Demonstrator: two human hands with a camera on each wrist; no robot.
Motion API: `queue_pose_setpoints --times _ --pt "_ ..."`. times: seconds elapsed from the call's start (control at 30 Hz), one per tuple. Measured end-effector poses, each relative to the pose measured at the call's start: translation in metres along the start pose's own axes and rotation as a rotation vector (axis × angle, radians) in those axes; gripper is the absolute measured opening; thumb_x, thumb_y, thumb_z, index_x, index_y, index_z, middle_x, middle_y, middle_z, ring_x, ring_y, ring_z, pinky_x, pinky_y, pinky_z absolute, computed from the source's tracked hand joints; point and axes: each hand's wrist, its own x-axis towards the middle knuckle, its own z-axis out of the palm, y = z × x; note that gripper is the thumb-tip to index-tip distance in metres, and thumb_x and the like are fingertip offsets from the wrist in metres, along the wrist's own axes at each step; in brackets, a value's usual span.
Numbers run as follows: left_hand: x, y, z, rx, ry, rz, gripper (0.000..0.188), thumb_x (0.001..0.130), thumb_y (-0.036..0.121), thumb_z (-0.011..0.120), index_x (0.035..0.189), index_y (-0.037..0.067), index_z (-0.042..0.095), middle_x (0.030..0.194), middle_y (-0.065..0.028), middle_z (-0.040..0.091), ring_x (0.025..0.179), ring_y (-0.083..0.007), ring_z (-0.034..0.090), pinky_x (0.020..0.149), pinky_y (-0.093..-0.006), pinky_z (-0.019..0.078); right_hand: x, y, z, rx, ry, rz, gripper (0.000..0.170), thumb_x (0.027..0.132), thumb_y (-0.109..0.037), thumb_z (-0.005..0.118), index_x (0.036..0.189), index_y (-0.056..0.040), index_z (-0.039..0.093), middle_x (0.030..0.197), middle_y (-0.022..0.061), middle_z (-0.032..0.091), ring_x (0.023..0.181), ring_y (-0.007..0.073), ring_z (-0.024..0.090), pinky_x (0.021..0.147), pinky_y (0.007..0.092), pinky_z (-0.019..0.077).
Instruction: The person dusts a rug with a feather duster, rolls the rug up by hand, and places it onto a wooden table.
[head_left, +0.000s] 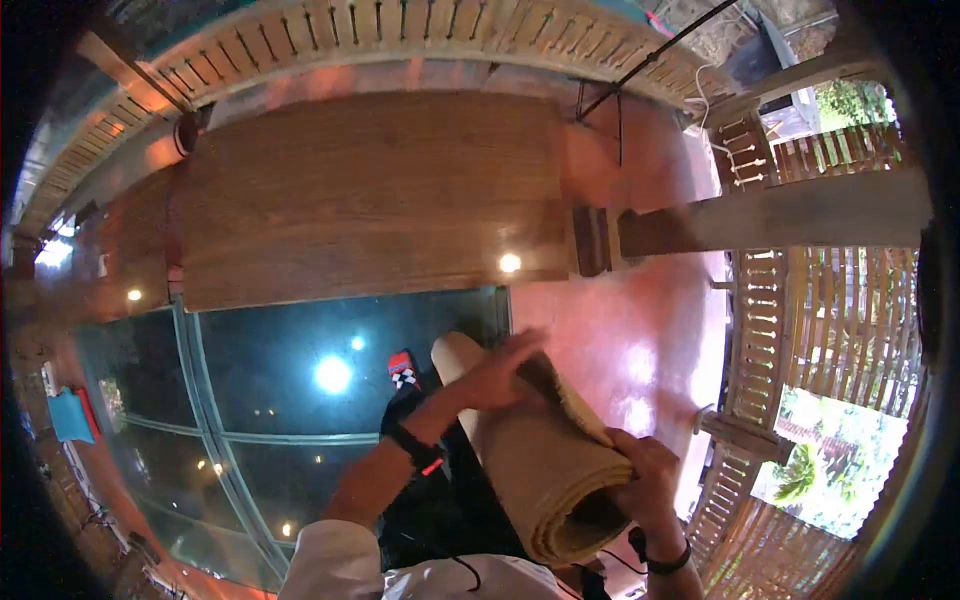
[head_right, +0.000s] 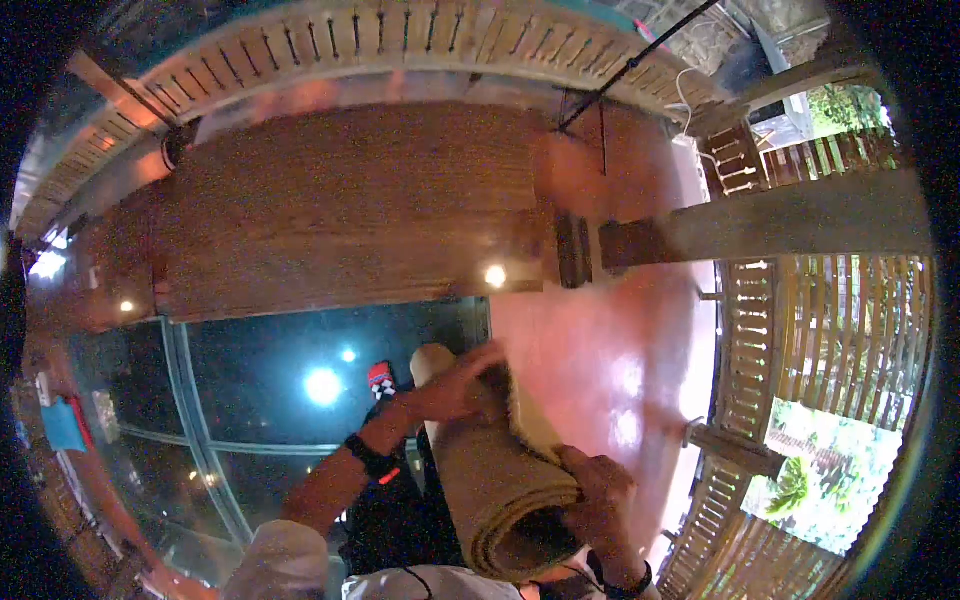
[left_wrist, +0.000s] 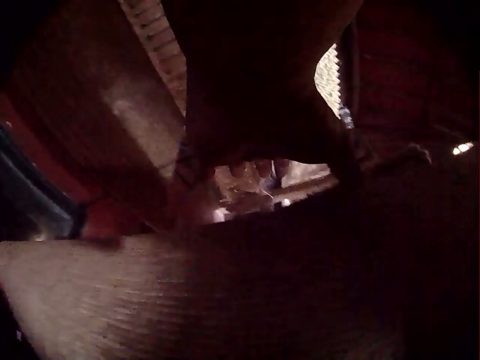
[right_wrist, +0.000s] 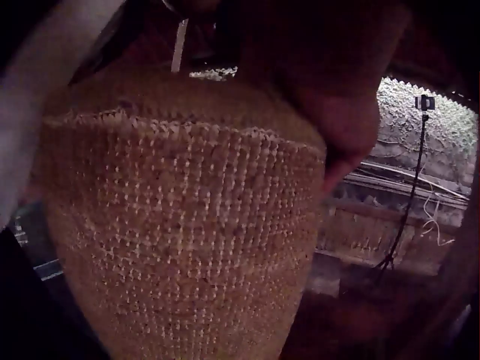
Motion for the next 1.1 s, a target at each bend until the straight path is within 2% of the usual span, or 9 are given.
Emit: queue_pose_setpoints --times 0.1,0.2,0.3,0.43,0.5,0.53,0.63,0.83,1.1 --pt "0.008 0.029 0.036 -0.219 -0.263 0.121 0.081 0.083 0.037 0.082 0.149 0.009 0.044 0.153 -0.0143 0.045 0.144 -0.0321 0.04 0.119 -0.0453 0.0328 -0.012 0.004 0.004 0.06 0.018 -0.054 0.059 0.059 -0.014 0.076 0.118 -0.0093 0.07 0.088 0.0129 0.074 0.076 0.0339 0.069 0.07 0.0428 0.0566" --pt "0.0 0.067 0.021 -0.173 -0.519 -0.176 0.073 0.085 0.036 0.079 0.147 0.01 0.047 0.148 -0.0126 0.05 0.142 -0.0303 0.042 0.118 -0.0454 0.0332 -0.025 0.005 -0.001 0.054 0.15 0.001 0.041 0.065 -0.008 0.077 0.106 -0.0093 0.076 0.081 0.0135 0.073 0.072 0.0294 0.07 0.068 0.038 0.0556" --pt "-0.039 0.095 0.034 -0.267 -0.248 -0.081 0.086 0.081 0.045 0.08 0.15 0.01 0.042 0.15 -0.0145 0.047 0.142 -0.0311 0.041 0.119 -0.0456 0.032 -0.033 0.004 -0.016 0.12 0.193 -0.094 0.039 0.065 -0.01 0.077 0.104 -0.0091 0.076 0.079 0.0134 0.072 0.071 0.0294 0.07 0.067 0.0381 0.0557" --pt "-0.058 0.175 0.016 -0.227 -0.146 0.09 0.137 0.056 0.057 0.092 0.157 0.001 0.019 0.16 -0.0231 0.028 0.149 -0.0382 0.028 0.122 -0.0475 0.0243 -0.021 -0.012 -0.054 0.087 0.14 -0.209 0.038 0.067 -0.02 0.082 0.103 -0.0085 0.076 0.081 0.0137 0.072 0.071 0.0309 0.071 0.067 0.0384 0.0562" --pt "-0.078 0.201 0.021 -0.157 -0.071 0.112 0.161 0.041 0.06 0.097 0.158 -0.004 0.007 0.163 -0.0274 0.018 0.152 -0.0416 0.02 0.124 -0.0482 0.0195 -0.012 -0.016 -0.064 0.133 0.195 -0.4 0.04 0.068 -0.025 0.084 0.104 -0.0085 0.076 0.084 0.0142 0.073 0.072 0.0321 0.071 0.067 0.0386 0.0566" --pt "-0.08 0.227 0.01 0.02 -0.091 0.01 0.174 0.031 0.06 0.099 0.157 -0.007 0.0 0.164 -0.0289 0.011 0.154 -0.0436 0.012 0.125 -0.049 0.0147 -0.01 -0.024 -0.074 0.125 0.141 -0.401 0.041 0.068 -0.026 0.085 0.104 -0.0082 0.076 0.085 0.0146 0.073 0.073 0.0326 0.071 0.068 0.0387 0.0567" --pt "-0.101 0.241 0.016 0.24 0.116 -0.02 0.17 0.03 0.06 0.099 0.157 -0.006 0.007 0.162 -0.0274 0.019 0.151 -0.0443 0.017 0.125 -0.051 0.0158 -0.007 -0.061 -0.098 0.145 0.042 -0.461 0.046 0.068 -0.029 0.087 0.107 -0.0079 0.076 0.09 0.0154 0.074 0.078 0.033 0.073 0.069 0.0397 0.0572" --pt "-0.123 0.295 0.02 0.203 0.629 0.349 0.147 0.036 0.073 0.093 0.147 -0.001 0.032 0.146 -0.0221 0.041 0.137 -0.0402 0.038 0.116 -0.0535 0.0284 -0.011 -0.127 -0.133 0.037 -0.05 -0.646 0.047 0.07 -0.033 0.085 0.111 -0.012 0.076 0.088 0.0165 0.074 0.077 0.0356 0.072 0.075 0.0449 0.0563" --pt "-0.15 0.399 -0.019 0.215 0.932 0.283 0.138 0.033 0.069 0.096 0.138 -0.002 0.042 0.131 -0.0177 0.049 0.122 -0.0333 0.049 0.106 -0.0467 0.0393 -0.002 -0.222 -0.18 0.267 -0.11 -0.907 0.038 0.067 -0.02 0.081 0.103 -0.0091 0.077 0.088 0.019 0.072 0.078 0.0368 0.071 0.072 0.0418 0.0576"
